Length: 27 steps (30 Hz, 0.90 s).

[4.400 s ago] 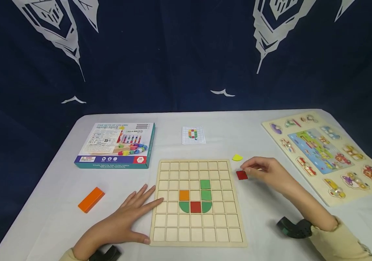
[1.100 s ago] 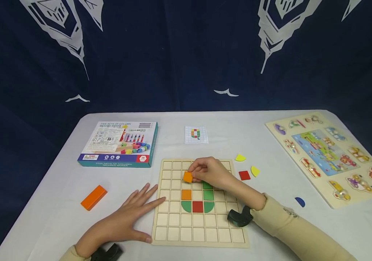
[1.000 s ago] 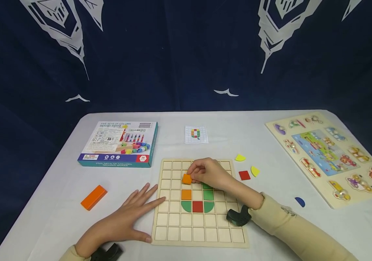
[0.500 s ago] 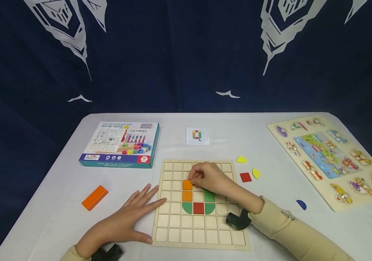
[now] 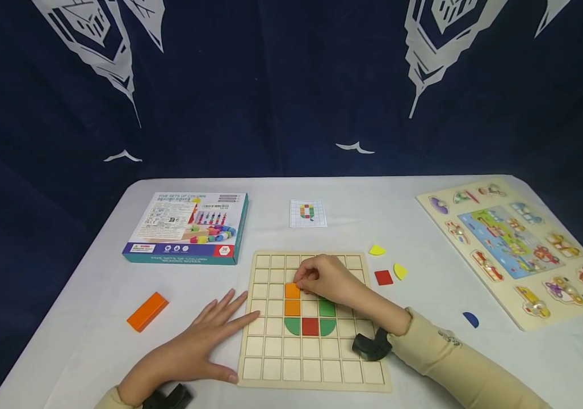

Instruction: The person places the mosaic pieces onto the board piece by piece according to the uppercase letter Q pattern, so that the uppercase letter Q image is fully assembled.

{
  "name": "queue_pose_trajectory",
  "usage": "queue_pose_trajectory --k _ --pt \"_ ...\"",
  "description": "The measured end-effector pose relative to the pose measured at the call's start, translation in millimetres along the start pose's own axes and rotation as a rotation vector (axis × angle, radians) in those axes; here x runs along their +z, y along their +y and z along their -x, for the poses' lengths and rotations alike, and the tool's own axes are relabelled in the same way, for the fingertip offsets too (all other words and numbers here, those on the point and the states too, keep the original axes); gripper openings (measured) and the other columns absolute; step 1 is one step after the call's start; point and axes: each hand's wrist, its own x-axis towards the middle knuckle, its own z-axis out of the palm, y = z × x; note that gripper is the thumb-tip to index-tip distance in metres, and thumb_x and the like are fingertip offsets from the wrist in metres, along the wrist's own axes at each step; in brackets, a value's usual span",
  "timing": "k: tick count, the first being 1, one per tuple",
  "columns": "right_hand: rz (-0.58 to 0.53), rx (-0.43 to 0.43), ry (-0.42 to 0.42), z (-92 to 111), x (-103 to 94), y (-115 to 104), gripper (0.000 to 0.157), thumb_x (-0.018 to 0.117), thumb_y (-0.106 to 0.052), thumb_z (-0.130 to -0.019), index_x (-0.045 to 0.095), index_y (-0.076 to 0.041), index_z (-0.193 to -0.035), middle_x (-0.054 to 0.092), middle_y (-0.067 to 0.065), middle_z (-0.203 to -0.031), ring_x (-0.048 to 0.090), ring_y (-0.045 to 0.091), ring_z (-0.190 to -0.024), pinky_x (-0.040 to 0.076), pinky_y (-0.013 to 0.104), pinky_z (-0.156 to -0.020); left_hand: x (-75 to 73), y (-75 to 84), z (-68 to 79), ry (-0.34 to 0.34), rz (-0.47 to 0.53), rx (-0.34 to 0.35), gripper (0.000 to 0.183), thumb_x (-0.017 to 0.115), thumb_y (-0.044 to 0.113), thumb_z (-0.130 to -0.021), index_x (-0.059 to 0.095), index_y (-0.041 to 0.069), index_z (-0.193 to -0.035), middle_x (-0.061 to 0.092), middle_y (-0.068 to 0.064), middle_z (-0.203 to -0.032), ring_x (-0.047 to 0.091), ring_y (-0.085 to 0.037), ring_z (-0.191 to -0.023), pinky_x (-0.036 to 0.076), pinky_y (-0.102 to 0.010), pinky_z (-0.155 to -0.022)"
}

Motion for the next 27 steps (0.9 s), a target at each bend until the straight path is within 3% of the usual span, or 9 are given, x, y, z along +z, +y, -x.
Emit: queue_pose_trajectory --k 5,10,16,20,24,27 --pt "0.019 0.001 0.015 3 -7.5 0 0.004 0.068 -0.003 -0.084 0.070 -0.005 -0.083 0.062 -0.005 -0.069 0.056 0.007 -0.058 0.048 0.024 -0.057 0.1 0.0 -0.1 -0.004 0.002 -0.002 0.095 0.069 0.061 -0.067 0.028 0.033 -0.148 0.002 0.002 -0.156 -0.008 -0.024 -0.139 0.000 -0.058 -0.106" --pt "0.033 0.036 0.088 16 -35.3 3 0.005 0.067 -0.004 -0.084 0.071 -0.005 -0.088 0.063 -0.004 -0.076 0.057 0.013 -0.069 0.048 0.029 -0.065 1.1 -1.5 -0.5 0.002 -0.011 0.007 0.095 0.069 0.061 -0.067 0.028 0.033 -0.148 0.002 0.002 -0.156 -0.008 -0.024 -0.139 -0.001 -0.056 -0.106" --pt "0.003 0.182 0.256 52 -82.5 31 0.014 0.065 -0.008 -0.088 0.069 0.000 -0.098 0.066 0.008 -0.094 0.058 0.021 -0.084 0.049 0.029 -0.066 2.4 -2.0 1.7 0.013 -0.011 0.007 0.096 0.071 0.061 -0.066 0.028 0.033 -0.147 0.004 0.001 -0.156 -0.007 -0.024 -0.140 -0.001 -0.056 -0.106" --pt "0.006 0.305 0.353 78 -105.5 53 0.023 0.063 -0.012 -0.090 0.066 0.004 -0.106 0.065 0.015 -0.098 0.056 0.020 -0.082 0.048 0.025 -0.062 3.3 -2.2 2.1 0.021 -0.011 0.014 0.096 0.071 0.061 -0.066 0.028 0.034 -0.147 0.004 0.002 -0.156 -0.007 -0.024 -0.140 0.000 -0.057 -0.105" --pt "0.004 0.387 0.379 93 -116.1 70 0.029 0.061 -0.016 -0.092 0.063 0.006 -0.111 0.064 0.015 -0.096 0.054 0.017 -0.075 0.048 0.023 -0.061 3.1 -2.6 1.5 0.029 -0.018 0.027 0.096 0.070 0.061 -0.066 0.028 0.033 -0.148 0.004 0.000 -0.156 -0.006 -0.026 -0.140 0.000 -0.058 -0.105" --pt "-0.004 0.403 0.336 100 -117.8 78 0.030 0.061 -0.016 -0.092 0.062 0.006 -0.112 0.064 0.013 -0.096 0.053 0.014 -0.076 0.047 0.021 -0.063 3.3 -2.4 0.5 0.018 -0.015 0.016 0.096 0.070 0.061 -0.066 0.028 0.034 -0.147 0.004 0.001 -0.156 -0.006 -0.026 -0.140 0.000 -0.058 -0.105"
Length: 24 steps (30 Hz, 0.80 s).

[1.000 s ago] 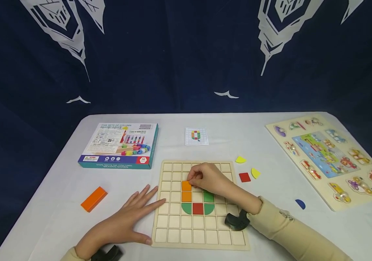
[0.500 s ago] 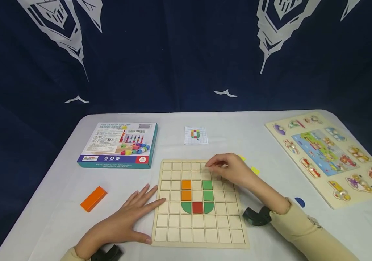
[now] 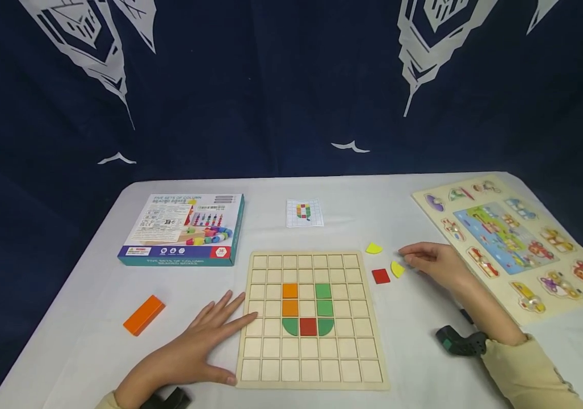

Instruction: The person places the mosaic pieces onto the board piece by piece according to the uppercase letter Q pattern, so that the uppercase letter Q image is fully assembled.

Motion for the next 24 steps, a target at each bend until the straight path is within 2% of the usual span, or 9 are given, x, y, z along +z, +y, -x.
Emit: queue_pose_trajectory --k 4,11,16,24 --pt "0.043 -0.033 -0.061 3 1.6 4 0.029 0.065 -0.013 -0.089 0.063 0.004 -0.112 0.064 0.009 -0.095 0.053 0.016 -0.080 0.046 0.021 -0.066 0.9 0.8 -0.8 -0.022 0.012 -0.033 0.097 0.071 0.062 -0.064 0.027 0.036 -0.147 0.002 0.005 -0.156 -0.007 -0.022 -0.140 0.000 -0.056 -0.106" --pt "0.198 -0.148 -0.022 4 8.6 1 0.023 0.071 -0.004 -0.080 0.067 0.000 -0.102 0.055 0.004 -0.084 0.045 0.020 -0.075 0.039 0.026 -0.059 -0.1 3.8 -3.4 -0.010 0.008 -0.018 0.095 0.070 0.061 -0.066 0.029 0.034 -0.147 0.004 0.003 -0.156 -0.008 -0.022 -0.140 -0.001 -0.055 -0.107" --pt "0.200 -0.238 -0.028 3 14.9 1 0.025 0.070 0.003 -0.077 0.068 -0.002 -0.102 0.055 0.003 -0.085 0.045 0.019 -0.074 0.040 0.026 -0.061 -0.7 3.1 -0.3 -0.012 0.014 -0.032 0.096 0.070 0.061 -0.064 0.029 0.035 -0.147 0.004 0.003 -0.156 -0.008 -0.022 -0.140 -0.002 -0.054 -0.106" --pt "0.188 -0.285 -0.087 4 13.9 0 0.031 0.068 0.002 -0.081 0.068 -0.004 -0.111 0.056 0.002 -0.089 0.044 0.018 -0.078 0.040 0.025 -0.064 -0.7 1.9 -1.5 -0.025 0.003 -0.049 0.097 0.072 0.060 -0.064 0.027 0.037 -0.147 0.003 0.005 -0.156 -0.008 -0.021 -0.139 0.000 -0.055 -0.106"
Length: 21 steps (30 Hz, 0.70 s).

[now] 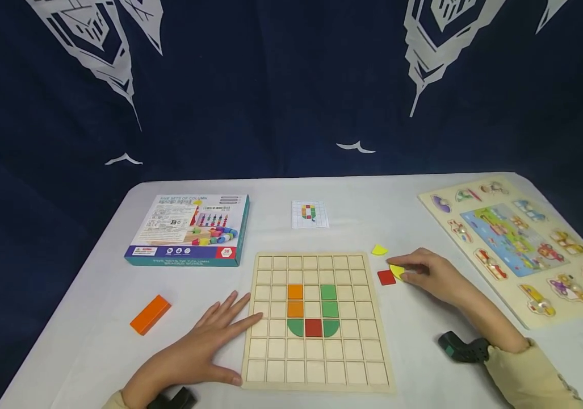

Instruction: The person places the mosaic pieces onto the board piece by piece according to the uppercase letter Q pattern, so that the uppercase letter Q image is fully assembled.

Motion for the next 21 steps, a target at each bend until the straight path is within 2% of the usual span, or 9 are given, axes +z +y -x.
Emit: queue_pose_trajectory --k 7,15,18,21 --pt "0.019 -0.005 -0.035 -0.3 0.0 2.0 0.032 0.066 0.004 -0.082 0.067 -0.005 -0.112 0.056 0.002 -0.091 0.045 0.020 -0.082 0.040 0.028 -0.068 -0.8 0.2 0.1 0.006 -0.002 0.011 0.096 0.072 0.059 -0.065 0.028 0.035 -0.147 0.004 0.002 -0.156 -0.007 -0.023 -0.140 0.000 -0.058 -0.105" --pt "0.026 0.048 0.014 0.6 1.6 3.9 0.028 0.072 0.001 -0.077 0.063 -0.006 -0.102 0.047 0.002 -0.079 0.042 0.018 -0.072 0.035 0.026 -0.059 2.1 -0.4 0.9 0.002 0.007 0.010 0.097 0.072 0.060 -0.064 0.028 0.037 -0.147 0.003 0.004 -0.156 -0.008 -0.021 -0.140 -0.001 -0.055 -0.106" --pt "0.048 0.067 0.038 -1.5 1.3 4.2 0.028 0.075 -0.001 -0.074 0.060 -0.005 -0.098 0.047 0.001 -0.077 0.043 0.018 -0.071 0.036 0.026 -0.059 1.4 0.2 0.7 0.007 0.003 0.013 0.097 0.072 0.060 -0.064 0.028 0.036 -0.147 0.003 0.004 -0.156 -0.008 -0.022 -0.140 -0.001 -0.055 -0.106" --pt "0.062 0.073 0.054 -4.1 1.1 4.7 0.028 0.077 -0.002 -0.073 0.060 -0.004 -0.096 0.048 0.001 -0.076 0.044 0.018 -0.071 0.036 0.025 -0.059 1.2 -0.2 0.5 0.007 0.003 0.004 0.097 0.073 0.060 -0.064 0.028 0.037 -0.147 0.003 0.006 -0.156 -0.009 -0.020 -0.139 -0.003 -0.051 -0.107"
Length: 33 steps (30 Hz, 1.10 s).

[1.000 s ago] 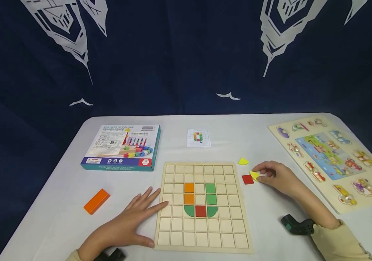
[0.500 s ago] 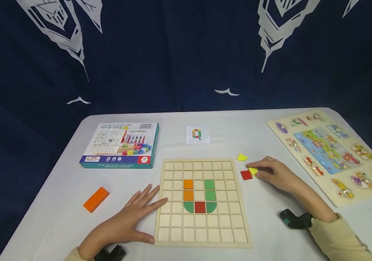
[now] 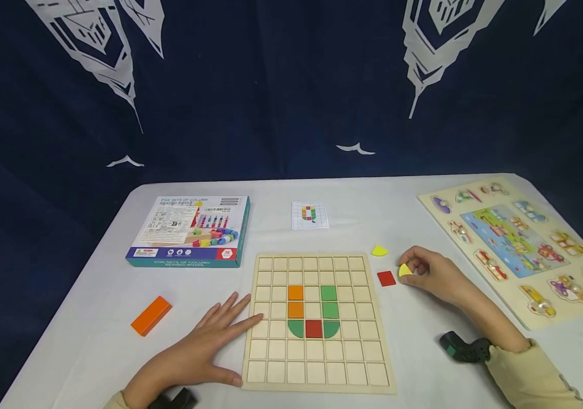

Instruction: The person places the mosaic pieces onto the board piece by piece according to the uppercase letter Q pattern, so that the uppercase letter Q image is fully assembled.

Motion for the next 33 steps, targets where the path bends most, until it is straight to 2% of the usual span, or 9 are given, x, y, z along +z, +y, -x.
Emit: queue_pose_trajectory --k 10,16,22,27,30,33 --pt "-0.034 0.003 0.010 -1 -4.4 -1 0.018 0.075 0.000 -0.075 0.060 -0.005 -0.083 0.054 0.001 -0.073 0.047 0.018 -0.069 0.040 0.024 -0.059 -1.1 1.0 0.7 0.011 -0.008 0.010 0.095 0.072 0.060 -0.066 0.029 0.035 -0.147 0.005 0.002 -0.156 -0.006 -0.024 -0.140 0.001 -0.058 -0.105" --pt "-0.089 0.004 0.019 -1 -7.7 -6 0.013 0.073 -0.003 -0.079 0.064 -0.003 -0.088 0.060 0.002 -0.078 0.053 0.016 -0.069 0.045 0.022 -0.060 -1.6 1.3 0.4 0.009 -0.009 0.023 0.095 0.071 0.060 -0.066 0.029 0.033 -0.147 0.004 0.002 -0.156 -0.007 -0.023 -0.140 0.001 -0.057 -0.106" --pt "-0.205 -0.004 -0.027 -10 -5.7 -31 0.012 0.066 -0.001 -0.085 0.066 0.001 -0.097 0.066 0.007 -0.086 0.061 0.022 -0.075 0.050 0.025 -0.062 -1.7 0.5 0.1 0.008 -0.015 0.033 0.095 0.071 0.060 -0.067 0.028 0.033 -0.148 0.003 0.001 -0.156 -0.008 -0.023 -0.139 -0.001 -0.055 -0.106" --pt "-0.293 -0.048 -0.068 -33 12.9 -62 0.013 0.063 0.002 -0.087 0.065 0.002 -0.099 0.067 0.008 -0.086 0.065 0.027 -0.078 0.053 0.032 -0.065 -2.0 1.1 -1.5 0.009 -0.004 0.027 0.095 0.072 0.059 -0.066 0.029 0.034 -0.147 0.004 0.001 -0.156 -0.008 -0.023 -0.139 -0.001 -0.056 -0.106" --pt "-0.348 -0.087 -0.098 -49 32.7 -83 0.009 0.065 0.003 -0.085 0.066 0.001 -0.093 0.064 0.007 -0.080 0.065 0.027 -0.073 0.054 0.034 -0.063 -1.6 1.0 -1.6 0.010 -0.007 0.027 0.095 0.072 0.059 -0.066 0.029 0.034 -0.147 0.004 0.001 -0.156 -0.008 -0.023 -0.140 -0.001 -0.056 -0.106" --pt "-0.391 -0.127 -0.168 -60 53.9 -101 0.005 0.066 0.003 -0.084 0.065 -0.001 -0.087 0.063 0.007 -0.075 0.065 0.026 -0.069 0.054 0.034 -0.063 -0.1 0.2 -0.4 0.005 -0.009 0.014 0.095 0.072 0.060 -0.066 0.029 0.034 -0.147 0.004 0.002 -0.156 -0.007 -0.023 -0.140 -0.001 -0.056 -0.106"
